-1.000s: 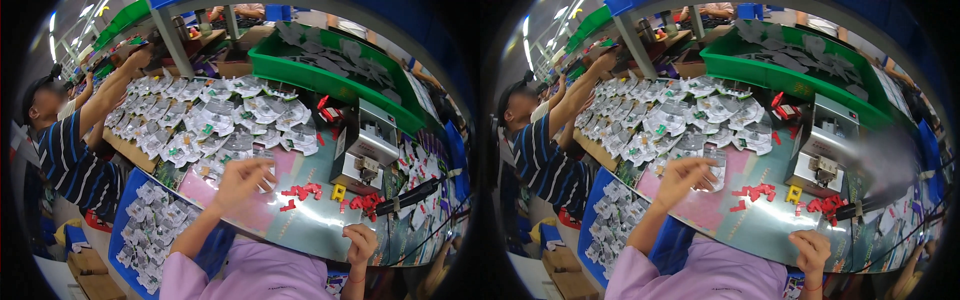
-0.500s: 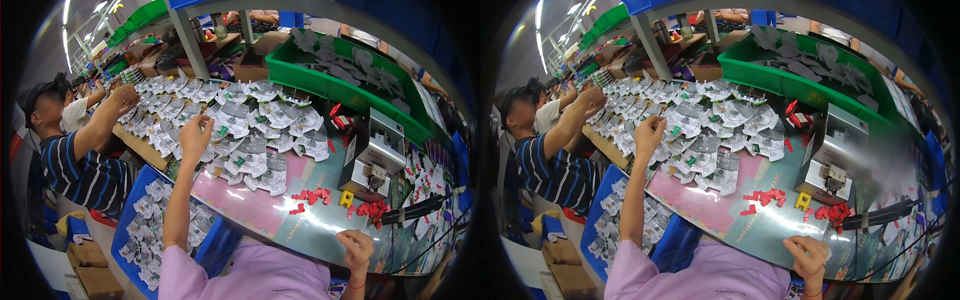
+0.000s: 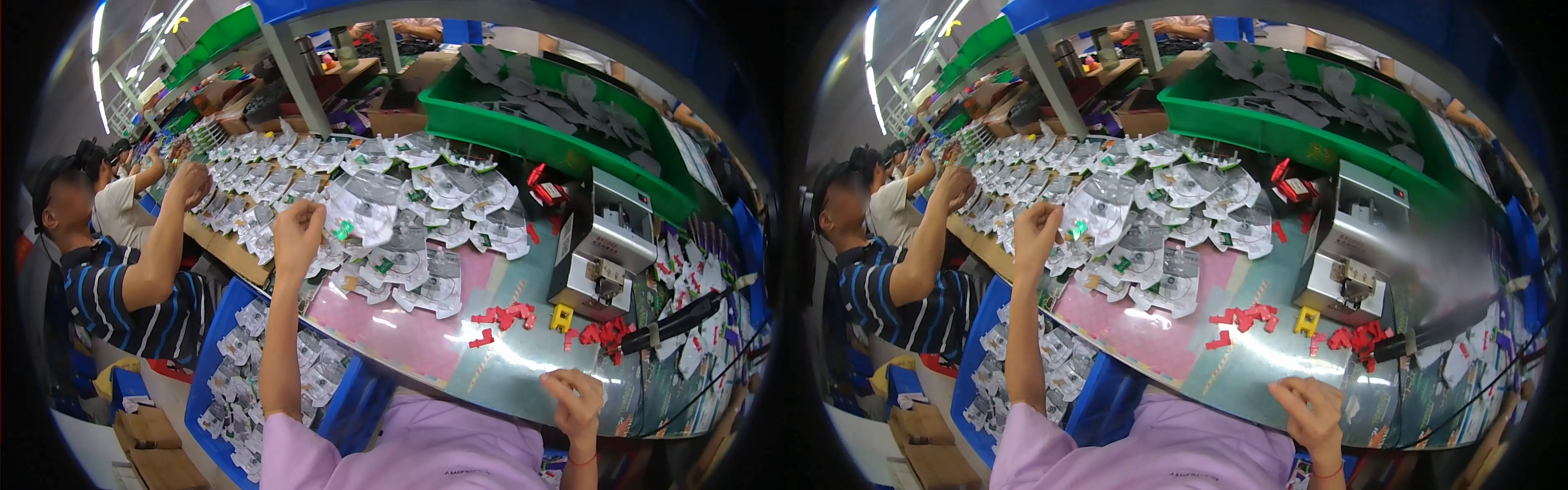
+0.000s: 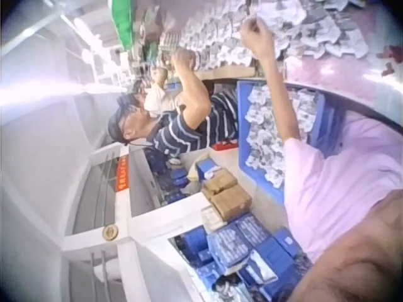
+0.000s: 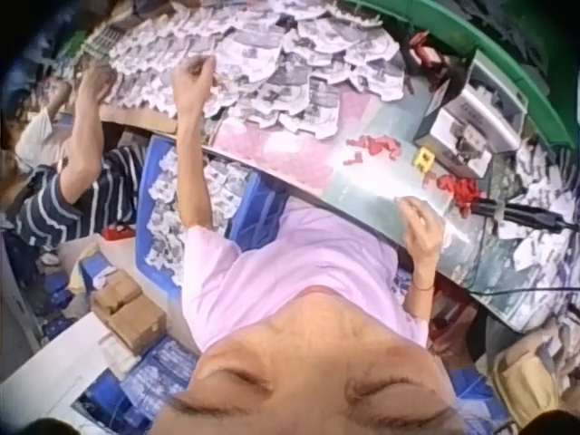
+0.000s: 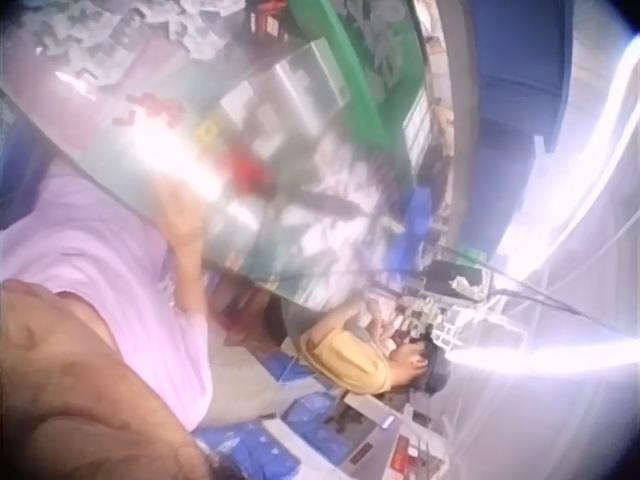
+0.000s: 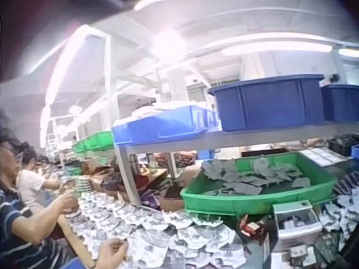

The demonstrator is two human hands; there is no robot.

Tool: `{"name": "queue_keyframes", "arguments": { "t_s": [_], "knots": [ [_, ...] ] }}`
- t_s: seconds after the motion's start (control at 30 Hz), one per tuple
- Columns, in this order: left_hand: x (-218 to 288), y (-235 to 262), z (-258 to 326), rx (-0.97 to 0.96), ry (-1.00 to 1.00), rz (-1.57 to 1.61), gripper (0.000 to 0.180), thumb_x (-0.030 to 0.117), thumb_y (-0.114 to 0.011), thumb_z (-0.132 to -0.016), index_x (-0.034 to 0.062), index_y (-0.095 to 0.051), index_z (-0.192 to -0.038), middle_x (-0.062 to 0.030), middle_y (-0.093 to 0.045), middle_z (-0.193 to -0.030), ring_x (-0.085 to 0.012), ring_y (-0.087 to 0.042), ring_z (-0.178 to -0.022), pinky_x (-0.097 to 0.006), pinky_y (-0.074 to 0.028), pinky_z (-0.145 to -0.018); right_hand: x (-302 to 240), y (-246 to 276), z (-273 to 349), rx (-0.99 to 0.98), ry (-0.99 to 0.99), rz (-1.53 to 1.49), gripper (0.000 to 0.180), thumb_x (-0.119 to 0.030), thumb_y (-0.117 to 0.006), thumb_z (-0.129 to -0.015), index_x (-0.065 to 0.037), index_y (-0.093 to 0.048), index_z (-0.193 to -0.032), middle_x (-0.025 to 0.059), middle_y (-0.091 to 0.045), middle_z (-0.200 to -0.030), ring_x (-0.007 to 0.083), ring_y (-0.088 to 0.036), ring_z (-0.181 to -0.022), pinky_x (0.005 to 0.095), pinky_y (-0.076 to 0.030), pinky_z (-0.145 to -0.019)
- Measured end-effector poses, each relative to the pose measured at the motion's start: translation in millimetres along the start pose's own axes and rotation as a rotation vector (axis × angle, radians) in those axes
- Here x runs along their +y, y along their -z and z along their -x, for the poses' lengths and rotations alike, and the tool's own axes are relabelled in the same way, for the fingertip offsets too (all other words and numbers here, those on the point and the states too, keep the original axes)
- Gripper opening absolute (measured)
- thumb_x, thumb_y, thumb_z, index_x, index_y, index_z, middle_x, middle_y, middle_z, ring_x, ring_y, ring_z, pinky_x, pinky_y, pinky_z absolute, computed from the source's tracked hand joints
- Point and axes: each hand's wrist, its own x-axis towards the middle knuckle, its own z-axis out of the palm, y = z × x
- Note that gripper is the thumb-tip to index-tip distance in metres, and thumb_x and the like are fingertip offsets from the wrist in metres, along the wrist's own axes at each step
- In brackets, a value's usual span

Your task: The person assembles small plastic parts and connectors by hand, using a press machine and an electric screwdriver.

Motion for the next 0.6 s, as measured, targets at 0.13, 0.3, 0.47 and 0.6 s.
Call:
{"name": "queue_keyframes", "arguments": {
  "t_s": [0.13,0.3,0.47,0.6],
  "knots": [
    [55.5,-26.4,50.4,-0.322,0.127,0.338,0.013,0.009,-0.054,-0.083,-0.0037,-0.058,-0.083,-0.0010,-0.055,-0.060,-0.0068,-0.052,-0.046,-0.019,-0.036,-0.039,7.3,-9.7,-3.1,0.126,-0.429,-0.318,0.030,0.004,-0.048,-0.079,-0.001,-0.057,-0.106,0.0098,-0.060,-0.076,0.0140,-0.057,-0.057,0.0228,-0.044,-0.049],
    [90.0,-63.7,107.2,-0.589,0.106,0.476,0.011,0.007,-0.055,-0.083,-0.0040,-0.058,-0.084,0.0003,-0.054,-0.065,-0.0025,-0.049,-0.059,-0.018,-0.042,-0.052,17.2,-13.7,-24.4,0.163,-0.703,-0.992,0.044,-0.005,-0.045,-0.086,-0.003,-0.036,-0.129,0.0118,-0.059,-0.089,0.0139,-0.058,-0.064,0.0220,-0.048,-0.050],
    [105.8,-93.2,140.9,-0.706,0.065,0.455,0.013,0.007,-0.055,-0.082,-0.0048,-0.058,-0.086,-0.0026,-0.057,-0.067,-0.0059,-0.053,-0.062,-0.020,-0.043,-0.056,18.5,-12.6,-27.4,0.083,-0.671,-0.891,0.044,-0.014,-0.048,-0.087,-0.002,-0.038,-0.128,0.0089,-0.057,-0.097,0.0068,-0.055,-0.063,0.0217,-0.049,-0.048],
    [100.4,-104.3,155.7,-0.735,0.088,0.475,0.015,0.008,-0.054,-0.083,-0.0042,-0.058,-0.091,-0.0058,-0.060,-0.074,-0.0089,-0.057,-0.068,-0.022,-0.043,-0.057,28.3,-11.7,-16.1,0.133,-0.727,-0.852,0.039,-0.013,-0.050,-0.086,-0.001,-0.045,-0.123,0.0028,-0.059,-0.089,0.0030,-0.052,-0.059,0.0182,-0.043,-0.045]
  ]
}}
